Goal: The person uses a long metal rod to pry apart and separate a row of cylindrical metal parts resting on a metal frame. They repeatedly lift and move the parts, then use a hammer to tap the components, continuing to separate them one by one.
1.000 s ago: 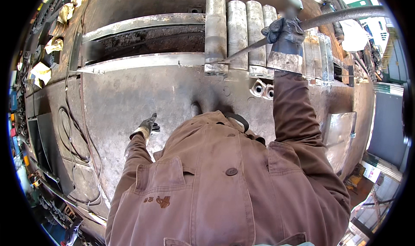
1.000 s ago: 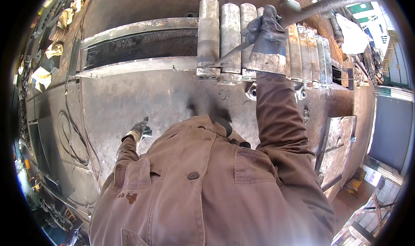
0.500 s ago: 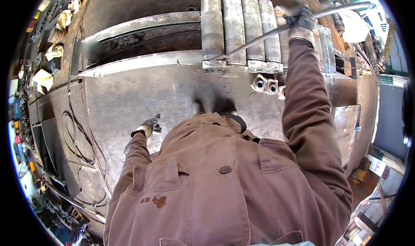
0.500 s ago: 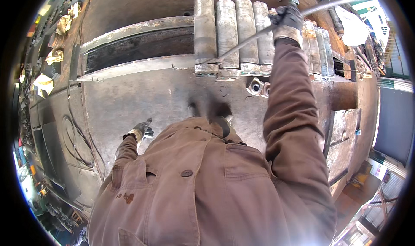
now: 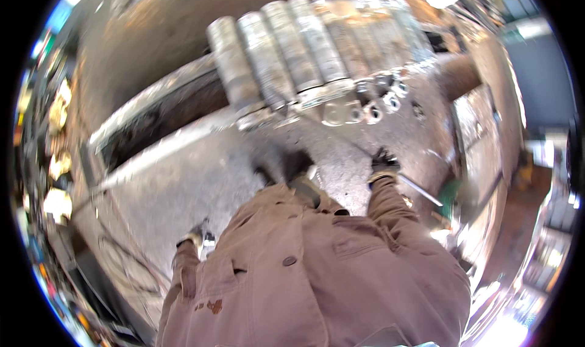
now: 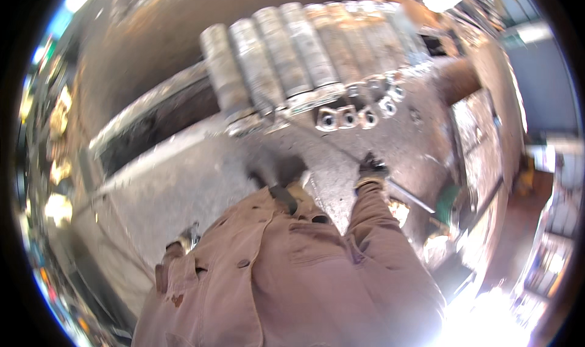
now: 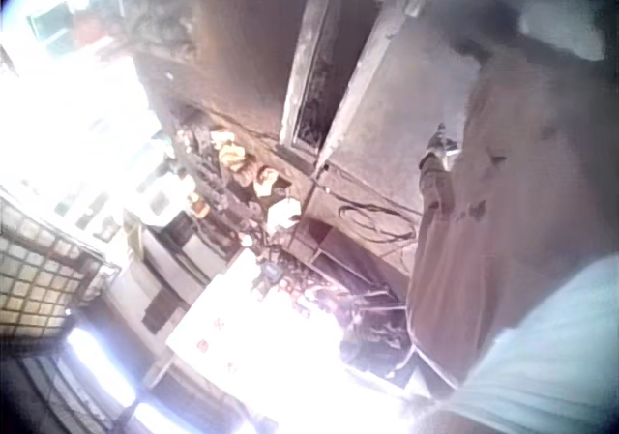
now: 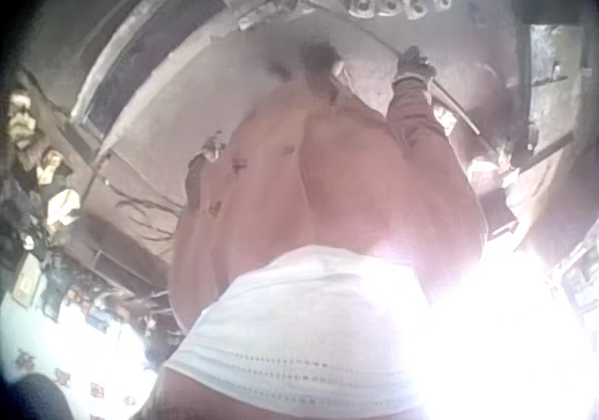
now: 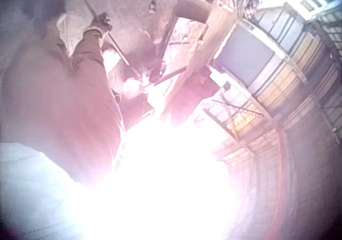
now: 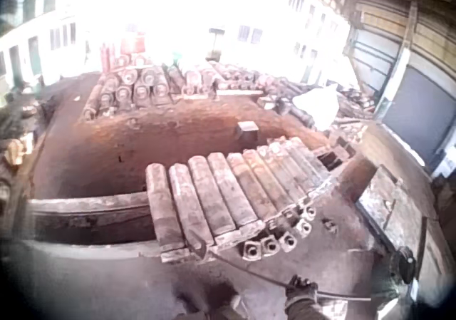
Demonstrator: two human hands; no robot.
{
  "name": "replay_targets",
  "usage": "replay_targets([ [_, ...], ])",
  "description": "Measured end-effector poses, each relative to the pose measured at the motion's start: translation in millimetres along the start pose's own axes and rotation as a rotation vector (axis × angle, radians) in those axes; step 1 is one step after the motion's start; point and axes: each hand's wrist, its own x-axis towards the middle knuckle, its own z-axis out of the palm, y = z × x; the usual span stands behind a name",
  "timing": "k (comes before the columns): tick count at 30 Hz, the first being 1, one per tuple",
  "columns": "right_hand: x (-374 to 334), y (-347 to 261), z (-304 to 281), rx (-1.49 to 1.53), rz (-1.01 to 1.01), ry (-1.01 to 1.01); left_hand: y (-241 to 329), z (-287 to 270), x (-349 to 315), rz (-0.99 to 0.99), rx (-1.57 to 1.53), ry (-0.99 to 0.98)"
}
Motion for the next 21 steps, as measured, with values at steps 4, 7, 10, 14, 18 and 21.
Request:
replay_targets([
  [4, -5.1, -15.7, 11.9, 0.443, 0.191, -0.166, 77.3, 33.6, 2.7, 0.005, 0.182, 0.110],
  [7, 17.1, -65.3, 8.6, 1.111, 0.299, -0.666, 198.4, 98.3, -18.8, 0.374, 0.740, 0.201],
  [10, -7.6, -158.3, -5.1, 0.972, 0.199, -0.954, 294.9, 212.4, -79.3, 1.249, 1.003, 0.222],
  [14, -57.8, -260.9, -19.1, 0.721, -0.227, -1.301, 364.8, 391.1, -128.7, 1.851, 0.795, -0.043],
  [18, -34.7, -273.0, -8.5, 0.665, -0.770, -1.176, 398.8, 507.0, -124.7, 2.202, 0.933, -0.106],
  [21, -5.4, -279.2, -17.9, 0.375, -0.728, -1.262, 417.2, 506.8, -88.6, 1.980, 1.231, 0.308],
])
